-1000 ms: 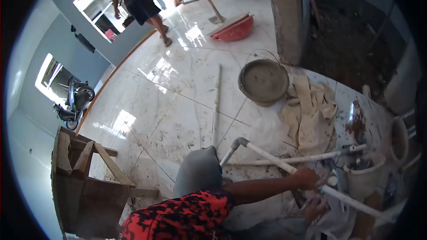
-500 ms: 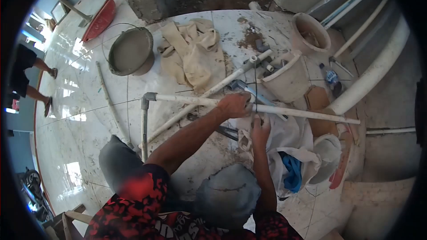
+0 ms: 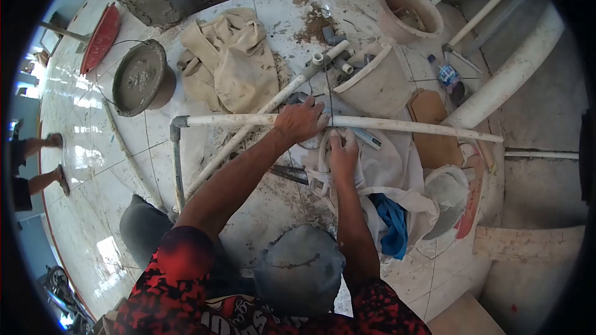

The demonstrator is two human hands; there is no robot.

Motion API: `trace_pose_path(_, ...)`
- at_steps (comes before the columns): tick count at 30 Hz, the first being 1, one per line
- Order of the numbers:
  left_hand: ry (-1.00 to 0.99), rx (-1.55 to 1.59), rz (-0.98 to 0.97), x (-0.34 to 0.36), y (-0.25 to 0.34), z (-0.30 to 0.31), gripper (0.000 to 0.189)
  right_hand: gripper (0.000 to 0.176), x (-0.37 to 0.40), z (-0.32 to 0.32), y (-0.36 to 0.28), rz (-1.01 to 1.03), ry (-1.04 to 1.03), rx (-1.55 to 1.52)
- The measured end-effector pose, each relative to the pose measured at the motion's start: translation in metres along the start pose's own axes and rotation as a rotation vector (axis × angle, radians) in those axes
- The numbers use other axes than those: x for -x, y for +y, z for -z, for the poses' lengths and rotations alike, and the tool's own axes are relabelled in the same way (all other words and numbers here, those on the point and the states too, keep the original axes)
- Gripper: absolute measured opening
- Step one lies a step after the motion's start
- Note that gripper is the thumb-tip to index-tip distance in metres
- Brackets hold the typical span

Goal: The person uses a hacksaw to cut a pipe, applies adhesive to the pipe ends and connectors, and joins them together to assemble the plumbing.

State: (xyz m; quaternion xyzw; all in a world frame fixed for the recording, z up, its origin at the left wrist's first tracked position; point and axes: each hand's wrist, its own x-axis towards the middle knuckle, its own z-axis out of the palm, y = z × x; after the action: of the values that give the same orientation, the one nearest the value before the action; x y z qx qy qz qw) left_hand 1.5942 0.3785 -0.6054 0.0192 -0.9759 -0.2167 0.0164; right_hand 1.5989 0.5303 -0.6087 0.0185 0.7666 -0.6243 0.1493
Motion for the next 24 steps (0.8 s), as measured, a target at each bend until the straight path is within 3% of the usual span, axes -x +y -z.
trace_pose_path(2, -0.056, -0.061, 0.020, -0.002, 0.000, -0.005, 0.030, 0.018, -0.001, 0.001, 0.003, -0.047, -0.034, -0.040)
trace_pose_path(4, 0.046, -0.093, 0.026, 0.000, 0.001, -0.011, 0.030, 0.017, 0.002, 0.003, -0.002, 0.005, -0.022, 0.016)
trace_pose_path(11, -0.047, -0.094, 0.039, 0.002, 0.006, -0.007, 0.031, 0.016, 0.013, -0.001, 0.009, -0.047, -0.023, 0.005)
trace_pose_path(13, -0.063, -0.097, 0.037, -0.001, 0.007, -0.005, 0.029, 0.016, 0.013, -0.013, 0.021, 0.189, 0.148, 0.002)
trace_pose_path(15, -0.088, -0.098, 0.037, 0.001, 0.006, -0.006, 0.028, 0.015, 0.019, -0.004, 0.017, 0.162, 0.134, 0.021)
trace_pose_path(17, -0.103, -0.114, 0.032, -0.002, 0.006, -0.004, 0.027, 0.017, 0.032, 0.014, -0.011, -0.098, -0.042, 0.081)
trace_pose_path(20, -0.118, -0.101, 0.073, -0.002, 0.007, -0.005, 0.028, 0.021, 0.077, 0.026, 0.008, -0.022, 0.041, -0.159)
trace_pose_path(24, -0.026, -0.073, 0.012, 0.004, 0.006, -0.010, 0.028, 0.024, 0.022, 0.018, 0.006, -0.187, -0.093, 0.034)
